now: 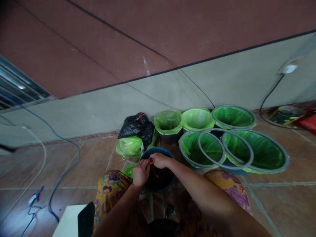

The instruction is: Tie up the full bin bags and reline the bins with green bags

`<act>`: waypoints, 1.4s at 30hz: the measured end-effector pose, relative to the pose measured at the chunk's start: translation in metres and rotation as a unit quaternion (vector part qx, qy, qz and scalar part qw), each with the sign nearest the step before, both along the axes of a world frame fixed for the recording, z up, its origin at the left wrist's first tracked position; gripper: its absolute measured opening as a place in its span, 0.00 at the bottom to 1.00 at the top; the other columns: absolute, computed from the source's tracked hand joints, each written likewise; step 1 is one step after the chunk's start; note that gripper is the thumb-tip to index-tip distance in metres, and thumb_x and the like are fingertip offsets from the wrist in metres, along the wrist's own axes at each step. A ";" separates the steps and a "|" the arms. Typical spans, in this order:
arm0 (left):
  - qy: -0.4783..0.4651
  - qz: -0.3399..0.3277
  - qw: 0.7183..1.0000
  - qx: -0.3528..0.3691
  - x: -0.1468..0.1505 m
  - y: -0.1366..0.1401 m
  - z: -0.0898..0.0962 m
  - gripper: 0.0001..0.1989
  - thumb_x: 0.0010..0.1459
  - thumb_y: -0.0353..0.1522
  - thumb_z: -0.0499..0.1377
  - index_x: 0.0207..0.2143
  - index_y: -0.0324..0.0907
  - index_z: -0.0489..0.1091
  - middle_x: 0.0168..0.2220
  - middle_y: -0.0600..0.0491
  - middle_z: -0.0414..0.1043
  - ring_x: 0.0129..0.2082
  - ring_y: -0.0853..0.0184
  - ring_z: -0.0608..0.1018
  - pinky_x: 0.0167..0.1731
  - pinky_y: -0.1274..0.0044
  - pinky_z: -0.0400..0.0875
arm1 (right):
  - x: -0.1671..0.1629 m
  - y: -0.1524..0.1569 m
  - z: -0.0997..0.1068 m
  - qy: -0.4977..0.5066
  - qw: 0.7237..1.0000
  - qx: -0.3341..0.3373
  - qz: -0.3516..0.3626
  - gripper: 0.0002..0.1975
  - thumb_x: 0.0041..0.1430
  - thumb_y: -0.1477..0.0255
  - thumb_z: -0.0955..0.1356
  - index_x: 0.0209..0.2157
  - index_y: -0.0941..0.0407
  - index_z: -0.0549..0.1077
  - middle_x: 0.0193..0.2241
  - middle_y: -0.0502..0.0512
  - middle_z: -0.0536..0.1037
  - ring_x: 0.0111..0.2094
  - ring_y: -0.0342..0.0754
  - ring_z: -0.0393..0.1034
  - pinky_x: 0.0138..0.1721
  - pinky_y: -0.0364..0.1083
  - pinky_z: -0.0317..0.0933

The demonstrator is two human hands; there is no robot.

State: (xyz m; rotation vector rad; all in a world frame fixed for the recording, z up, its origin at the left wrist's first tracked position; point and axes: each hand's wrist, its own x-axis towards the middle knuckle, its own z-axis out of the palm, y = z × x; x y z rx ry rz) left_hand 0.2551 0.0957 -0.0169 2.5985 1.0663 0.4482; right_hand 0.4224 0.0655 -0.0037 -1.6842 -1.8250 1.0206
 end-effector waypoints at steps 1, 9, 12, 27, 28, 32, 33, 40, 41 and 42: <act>-0.010 0.002 1.000 0.004 0.000 -0.001 -0.003 0.14 0.61 0.27 0.52 0.43 0.44 0.74 0.42 0.47 0.76 0.43 0.62 0.76 0.42 0.75 0.67 | 0.001 0.001 0.000 0.004 1.000 -0.015 0.001 0.11 0.53 0.78 0.65 0.36 0.60 0.78 0.32 0.56 0.80 0.31 0.44 0.69 0.31 0.40 0.57; -0.032 0.018 0.999 -0.016 -0.002 -0.006 -0.009 0.12 0.63 0.31 0.53 0.40 0.45 0.76 0.40 0.48 0.75 0.39 0.66 0.76 0.36 0.78 0.67 | 0.001 -0.002 0.000 0.040 0.990 -0.128 -0.034 0.13 0.50 0.79 0.65 0.36 0.58 0.80 0.29 0.51 0.80 0.30 0.43 0.70 0.30 0.39 0.58; -0.040 0.018 0.998 -0.036 -0.004 -0.005 -0.010 0.12 0.63 0.31 0.52 0.40 0.44 0.76 0.40 0.48 0.76 0.38 0.66 0.77 0.36 0.78 0.67 | 0.000 -0.002 0.005 -0.020 0.994 -0.095 -0.045 0.13 0.53 0.76 0.65 0.34 0.57 0.81 0.29 0.52 0.81 0.31 0.44 0.72 0.31 0.40 0.58; 0.014 0.162 0.971 -0.175 -0.015 -0.013 -0.024 0.10 0.59 0.27 0.51 0.26 0.42 0.68 0.26 0.51 0.70 0.28 0.66 0.73 0.30 0.76 0.60 | 0.010 -0.010 0.013 -0.272 0.951 -0.063 -0.133 0.14 0.58 0.82 0.61 0.36 0.66 0.78 0.40 0.71 0.79 0.43 0.58 0.74 0.42 0.49 0.65; -0.011 0.179 0.960 -0.217 -0.015 -0.012 -0.024 0.10 0.58 0.27 0.52 0.24 0.42 0.67 0.23 0.53 0.67 0.26 0.67 0.72 0.29 0.77 0.59 | 0.010 -0.011 0.014 -0.271 0.951 -0.063 -0.134 0.14 0.58 0.82 0.61 0.36 0.66 0.78 0.39 0.71 0.79 0.43 0.59 0.75 0.42 0.50 0.65; -0.207 0.247 0.841 -0.435 -0.008 -0.003 -0.016 0.10 0.55 0.34 0.56 0.22 0.41 0.65 0.18 0.59 0.60 0.20 0.72 0.68 0.24 0.80 0.60 | 0.006 -0.009 0.019 -0.252 0.957 -0.042 -0.137 0.12 0.57 0.80 0.63 0.35 0.62 0.79 0.38 0.68 0.80 0.43 0.57 0.75 0.41 0.47 0.65; -0.262 0.254 0.799 -0.479 -0.005 0.000 -0.013 0.09 0.53 0.36 0.58 0.24 0.41 0.67 0.19 0.59 0.62 0.21 0.73 0.69 0.23 0.81 0.61 | 0.005 -0.008 0.021 -0.246 0.959 -0.037 -0.138 0.12 0.57 0.79 0.64 0.35 0.60 0.80 0.37 0.65 0.81 0.43 0.56 0.75 0.41 0.46 0.64; -0.421 0.229 0.658 -0.581 0.009 0.010 -0.002 0.17 0.44 0.42 0.66 0.27 0.40 0.67 0.28 0.54 0.72 0.21 0.77 0.69 0.23 0.82 0.65 | 0.002 -0.006 0.035 -0.155 0.985 -0.046 -0.063 0.12 0.58 0.72 0.64 0.30 0.56 0.80 0.26 0.55 0.80 0.29 0.46 0.74 0.29 0.41 0.59; -0.422 0.221 0.662 -0.579 0.010 0.010 -0.003 0.17 0.44 0.42 0.66 0.28 0.40 0.67 0.26 0.56 0.71 0.21 0.77 0.69 0.24 0.81 0.65 | 0.001 -0.007 0.036 -0.154 0.986 -0.041 -0.052 0.11 0.57 0.72 0.65 0.30 0.56 0.80 0.26 0.55 0.80 0.29 0.45 0.74 0.28 0.41 0.57; -0.422 0.209 0.669 -0.576 0.010 0.009 -0.004 0.16 0.43 0.40 0.67 0.29 0.40 0.68 0.24 0.58 0.69 0.21 0.76 0.69 0.25 0.81 0.66 | 0.001 -0.008 0.037 -0.153 0.987 -0.035 -0.041 0.11 0.57 0.72 0.65 0.29 0.56 0.80 0.26 0.54 0.80 0.29 0.45 0.74 0.28 0.40 0.56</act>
